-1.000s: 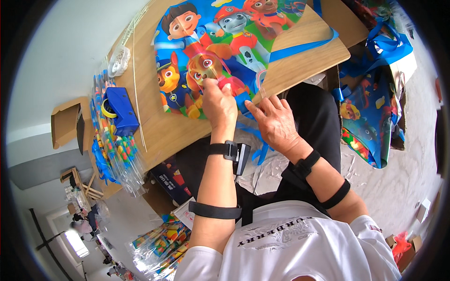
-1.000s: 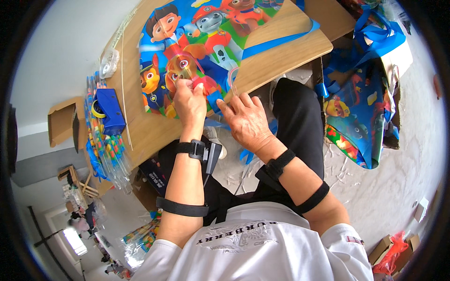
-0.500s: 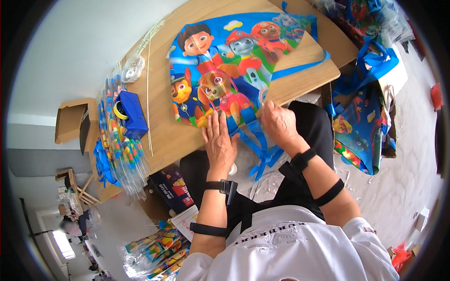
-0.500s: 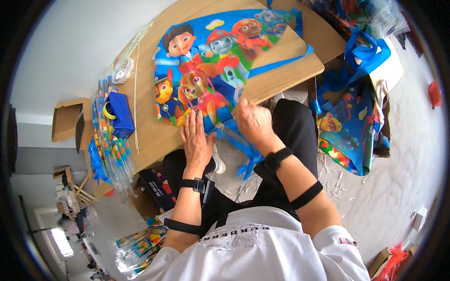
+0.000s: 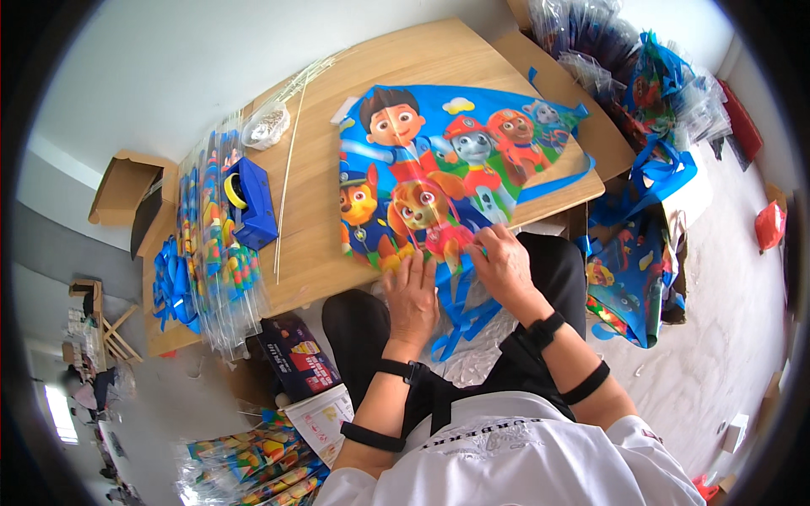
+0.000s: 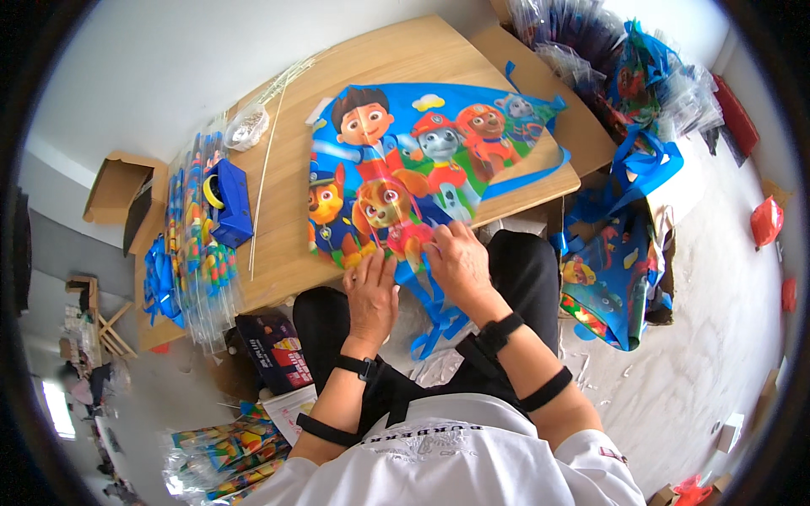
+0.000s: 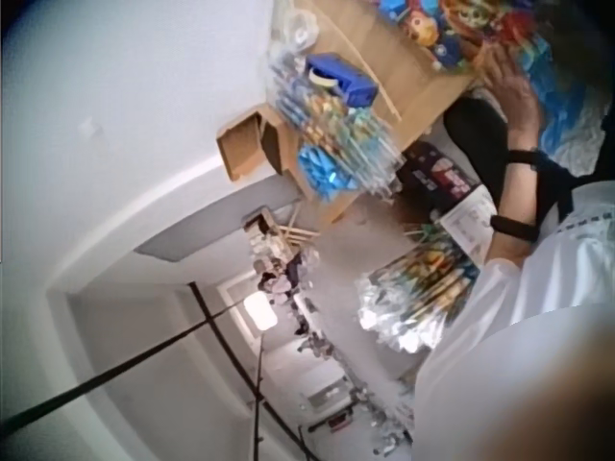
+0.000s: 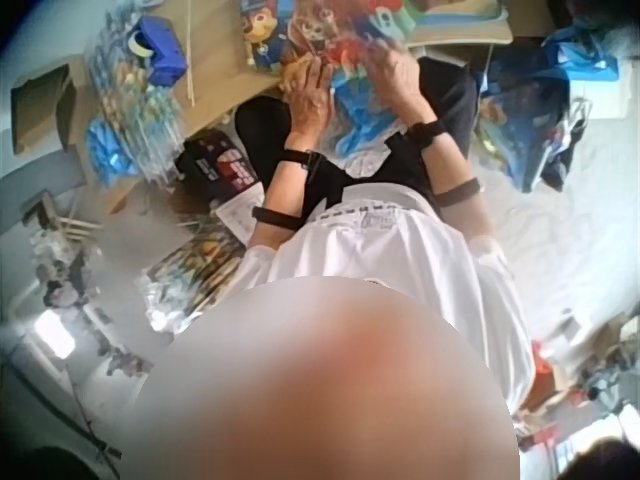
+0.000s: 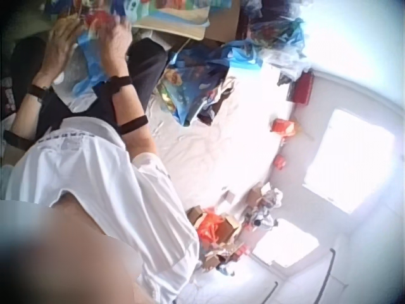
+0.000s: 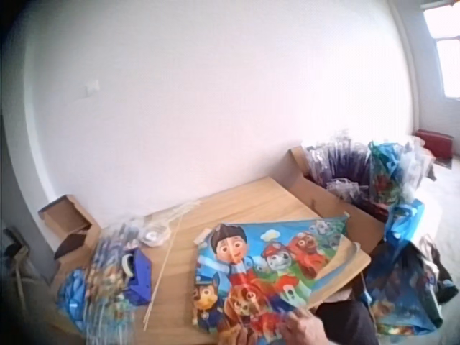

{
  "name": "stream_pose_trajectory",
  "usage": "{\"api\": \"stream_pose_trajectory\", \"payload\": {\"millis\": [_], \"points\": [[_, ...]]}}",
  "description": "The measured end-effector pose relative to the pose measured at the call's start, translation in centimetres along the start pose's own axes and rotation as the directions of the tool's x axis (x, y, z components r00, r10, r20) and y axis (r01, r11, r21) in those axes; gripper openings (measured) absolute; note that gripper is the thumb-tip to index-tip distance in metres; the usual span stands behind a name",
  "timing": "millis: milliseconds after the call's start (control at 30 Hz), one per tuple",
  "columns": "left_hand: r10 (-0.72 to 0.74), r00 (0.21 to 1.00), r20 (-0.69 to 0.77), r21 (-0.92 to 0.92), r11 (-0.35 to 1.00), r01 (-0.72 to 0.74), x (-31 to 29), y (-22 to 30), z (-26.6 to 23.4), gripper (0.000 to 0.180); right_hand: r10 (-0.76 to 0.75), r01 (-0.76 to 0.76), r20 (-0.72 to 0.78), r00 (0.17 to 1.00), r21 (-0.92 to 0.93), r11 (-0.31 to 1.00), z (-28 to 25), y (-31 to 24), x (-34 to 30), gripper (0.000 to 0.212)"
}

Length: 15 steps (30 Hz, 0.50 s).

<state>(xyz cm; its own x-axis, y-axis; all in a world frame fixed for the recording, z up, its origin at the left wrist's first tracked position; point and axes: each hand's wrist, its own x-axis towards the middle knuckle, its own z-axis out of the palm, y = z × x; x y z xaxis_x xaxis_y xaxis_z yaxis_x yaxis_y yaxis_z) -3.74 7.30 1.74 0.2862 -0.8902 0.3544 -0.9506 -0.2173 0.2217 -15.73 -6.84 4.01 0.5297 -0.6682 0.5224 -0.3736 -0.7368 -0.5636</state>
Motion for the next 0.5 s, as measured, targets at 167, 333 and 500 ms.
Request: {"api": "stream_pose_trajectory", "payload": {"millis": [167,333,500], "points": [[0.042,0.997,-0.061,-0.160,0.986,-0.051,-1.8,-1.2,0.2,0.018,0.070,-0.060,0.186,0.980,-0.054,0.997,2.9,-2.1,3.1,0.025],[-0.151,0.959,-0.241,-0.377,0.925,0.051,-1.0,-1.8,-1.0,0.011,-0.011,0.034,0.086,0.996,-0.271,0.962,5.8,-2.0,3.5,0.047],[-0.201,0.963,-0.179,-0.453,0.886,0.100,-0.7,-2.0,-0.6,0.013,0.138,-0.090,0.153,0.978,-0.288,0.953,8.4,-1.6,3.9,0.024]]}}
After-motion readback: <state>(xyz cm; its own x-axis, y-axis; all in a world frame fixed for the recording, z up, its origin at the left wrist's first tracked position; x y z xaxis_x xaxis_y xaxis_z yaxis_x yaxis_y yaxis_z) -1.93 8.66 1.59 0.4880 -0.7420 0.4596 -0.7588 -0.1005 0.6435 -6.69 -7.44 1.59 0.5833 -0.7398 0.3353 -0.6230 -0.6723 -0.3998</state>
